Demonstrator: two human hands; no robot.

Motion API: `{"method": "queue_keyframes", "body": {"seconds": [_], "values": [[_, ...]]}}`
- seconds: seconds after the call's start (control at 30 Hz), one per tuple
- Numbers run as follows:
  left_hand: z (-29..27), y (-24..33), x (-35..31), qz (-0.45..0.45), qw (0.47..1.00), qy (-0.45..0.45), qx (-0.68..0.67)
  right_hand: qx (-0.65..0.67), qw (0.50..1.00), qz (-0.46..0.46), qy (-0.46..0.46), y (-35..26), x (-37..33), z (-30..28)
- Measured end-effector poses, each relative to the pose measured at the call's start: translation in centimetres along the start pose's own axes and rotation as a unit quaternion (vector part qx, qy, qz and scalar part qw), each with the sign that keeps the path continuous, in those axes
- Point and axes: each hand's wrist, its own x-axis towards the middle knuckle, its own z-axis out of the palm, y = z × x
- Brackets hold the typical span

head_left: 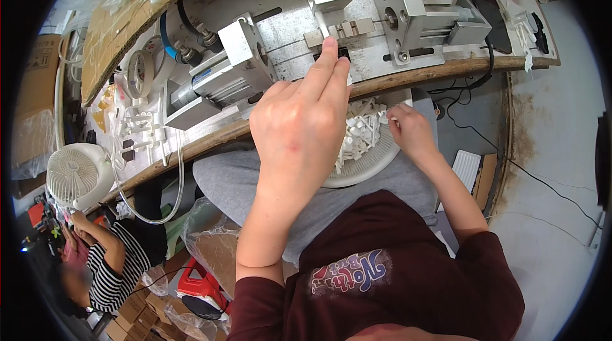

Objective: Using a pneumatic assembly machine to join small white plastic components.

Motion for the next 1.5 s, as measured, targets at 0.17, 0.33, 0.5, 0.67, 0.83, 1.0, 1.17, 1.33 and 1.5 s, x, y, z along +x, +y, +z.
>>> {"method": "queue_keyframes", "body": {"seconds": [0.17,0.33,0.5,0.67,0.83,1.0,1.17,1.33,1.5], "values": [[-0.2,-0.2,-0.3,-0.03,0.998,-0.001,-0.046,0.342,0.918,0.154,-0.129,-3.2,1.1,-7.3],[-1.0,1.1,-2.1,-0.067,0.961,-0.009,-0.267,0.596,0.788,0.124,-0.094,-8.0,1.5,-12.8],[-1.2,3.3,-3.8,-0.134,0.939,-0.074,-0.309,0.512,0.859,-0.005,-0.009,-11.8,1.9,-12.9],[-1.2,2.9,-3.7,-0.138,0.96,-0.015,-0.243,0.268,0.951,-0.151,0.039,-12.4,2.2,-13.2],[-2.9,0.2,-4.3,-0.26,0.937,0.032,-0.233,0.279,0.951,-0.092,0.101,-10.8,1.6,-13.4],[-2.2,2.1,-3.9,-0.206,0.923,-0.021,-0.325,0.354,0.921,-0.142,0.085,-12.7,1.7,-12.6],[-2.0,2.4,-3.8,-0.204,0.92,-0.035,-0.334,0.355,0.915,-0.174,0.087,-13.3,1.6,-11.8],[-2.5,2.3,-4.1,-0.232,0.906,-0.04,-0.35,0.359,0.914,-0.164,0.097,-13.4,1.7,-12.0],[-2.2,2.5,-4.2,-0.199,0.925,-0.035,-0.323,0.329,0.92,-0.192,0.089,-13.7,1.8,-12.3]]}}
